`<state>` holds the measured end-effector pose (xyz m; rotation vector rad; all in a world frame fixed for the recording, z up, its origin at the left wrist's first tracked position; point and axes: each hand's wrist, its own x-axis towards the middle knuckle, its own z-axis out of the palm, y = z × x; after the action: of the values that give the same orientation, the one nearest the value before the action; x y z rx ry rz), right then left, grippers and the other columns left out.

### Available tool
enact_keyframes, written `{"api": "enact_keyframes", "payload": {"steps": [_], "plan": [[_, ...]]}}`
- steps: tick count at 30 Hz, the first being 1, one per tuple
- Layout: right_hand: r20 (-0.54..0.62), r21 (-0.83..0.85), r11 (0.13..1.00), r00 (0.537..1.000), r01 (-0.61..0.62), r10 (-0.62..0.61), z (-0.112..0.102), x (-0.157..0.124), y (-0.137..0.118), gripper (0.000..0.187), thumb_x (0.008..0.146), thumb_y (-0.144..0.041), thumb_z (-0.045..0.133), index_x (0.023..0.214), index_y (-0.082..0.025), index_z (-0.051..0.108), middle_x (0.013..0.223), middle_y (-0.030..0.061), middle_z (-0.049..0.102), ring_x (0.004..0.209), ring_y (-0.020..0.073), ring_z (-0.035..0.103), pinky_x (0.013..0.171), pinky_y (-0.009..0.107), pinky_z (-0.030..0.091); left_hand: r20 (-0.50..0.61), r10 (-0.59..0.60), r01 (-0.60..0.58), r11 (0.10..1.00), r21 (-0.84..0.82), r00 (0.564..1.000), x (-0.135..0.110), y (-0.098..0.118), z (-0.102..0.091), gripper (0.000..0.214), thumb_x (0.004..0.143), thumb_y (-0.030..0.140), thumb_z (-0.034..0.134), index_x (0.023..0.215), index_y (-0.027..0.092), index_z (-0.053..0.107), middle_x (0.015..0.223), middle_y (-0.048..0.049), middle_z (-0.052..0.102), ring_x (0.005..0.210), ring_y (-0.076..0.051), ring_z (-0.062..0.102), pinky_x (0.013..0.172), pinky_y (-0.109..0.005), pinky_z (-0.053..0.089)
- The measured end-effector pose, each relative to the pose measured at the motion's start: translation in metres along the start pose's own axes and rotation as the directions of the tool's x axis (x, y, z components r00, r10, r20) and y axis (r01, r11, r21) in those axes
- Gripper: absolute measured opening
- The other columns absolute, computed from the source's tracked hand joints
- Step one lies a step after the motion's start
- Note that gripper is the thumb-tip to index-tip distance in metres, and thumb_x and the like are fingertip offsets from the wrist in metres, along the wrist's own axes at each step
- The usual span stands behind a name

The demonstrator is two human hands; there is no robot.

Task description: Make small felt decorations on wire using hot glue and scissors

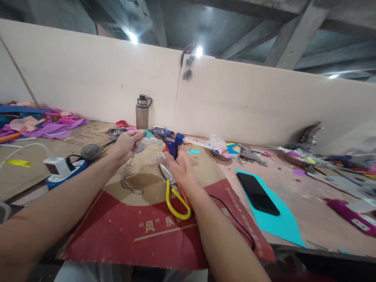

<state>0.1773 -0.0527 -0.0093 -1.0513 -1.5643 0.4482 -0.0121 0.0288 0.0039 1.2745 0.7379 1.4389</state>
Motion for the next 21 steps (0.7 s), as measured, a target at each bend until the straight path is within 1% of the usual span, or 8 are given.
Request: {"api": "enact_keyframes", "payload": {"steps": [2,6,10,12,16,21], "plan": [[-0.016,-0.052,0.998,0.999,0.038,-0.039,0.0007,0.0007,0.0018,0.019,0.081,-0.033,0.050,0.095,-0.021,0.056,0.084,0.0035,0.063,0.073,0.0191,0.058,0.072,0.034,0.047,-0.001,0.002,-0.002,1.000,0.002,1.000,-0.0001,-0.0007,0.0005,0.035,0.059,0.040,0.078,0.075,0.012,0.063,0.045,0.0076,0.038,0.038,-0.002,0.026,0.039,-0.019,0.012],[0.002,-0.143,0.988,0.998,0.056,-0.056,0.0024,0.0016,0.0047,0.022,0.082,-0.031,0.050,0.101,-0.020,0.056,0.090,0.0064,0.065,0.081,0.0223,0.060,0.077,0.038,0.047,-0.025,0.024,-0.023,0.999,0.040,0.999,-0.0005,-0.0022,0.0013,0.035,0.060,0.040,0.077,0.076,0.012,0.065,0.046,0.0062,0.042,0.040,-0.003,0.029,0.041,-0.019,0.014],[0.027,-0.177,0.978,0.994,0.109,-0.106,0.0031,0.0019,0.0070,0.026,0.084,-0.033,0.049,0.106,-0.020,0.055,0.101,0.0097,0.065,0.091,0.0242,0.060,0.083,0.040,0.046,-0.029,0.032,-0.030,0.997,0.075,0.999,-0.0006,-0.0036,0.0022,0.035,0.060,0.041,0.077,0.077,0.012,0.066,0.044,0.0061,0.042,0.040,-0.003,0.029,0.041,-0.020,0.013],[0.030,-0.195,0.973,0.992,0.125,-0.121,0.0030,0.0017,0.0076,0.028,0.085,-0.033,0.048,0.108,-0.019,0.054,0.102,0.0105,0.065,0.091,0.0243,0.060,0.084,0.040,0.045,-0.021,0.034,-0.032,0.996,0.080,0.999,-0.0005,-0.0044,0.0023,0.035,0.060,0.041,0.077,0.077,0.012,0.066,0.044,0.0062,0.042,0.040,-0.003,0.028,0.042,-0.020,0.013],[0.020,-0.223,0.967,0.992,0.127,-0.126,0.0029,0.0010,0.0076,0.028,0.085,-0.031,0.048,0.109,-0.017,0.054,0.096,0.0101,0.066,0.087,0.0238,0.061,0.081,0.039,0.046,-0.018,0.044,-0.042,0.995,0.096,0.999,0.0000,-0.0057,0.0022,0.035,0.062,0.041,0.077,0.079,0.012,0.067,0.044,0.0060,0.042,0.040,-0.003,0.028,0.042,-0.019,0.014],[0.020,-0.244,0.960,0.991,0.135,-0.134,0.0028,0.0003,0.0067,0.029,0.085,-0.031,0.048,0.109,-0.016,0.055,0.100,0.0112,0.066,0.090,0.0247,0.061,0.081,0.039,0.046,-0.020,0.058,-0.056,0.992,0.110,0.998,0.0007,-0.0066,0.0020,0.035,0.062,0.041,0.076,0.080,0.011,0.068,0.044,0.0056,0.043,0.041,-0.003,0.029,0.042,-0.020,0.014]]}}
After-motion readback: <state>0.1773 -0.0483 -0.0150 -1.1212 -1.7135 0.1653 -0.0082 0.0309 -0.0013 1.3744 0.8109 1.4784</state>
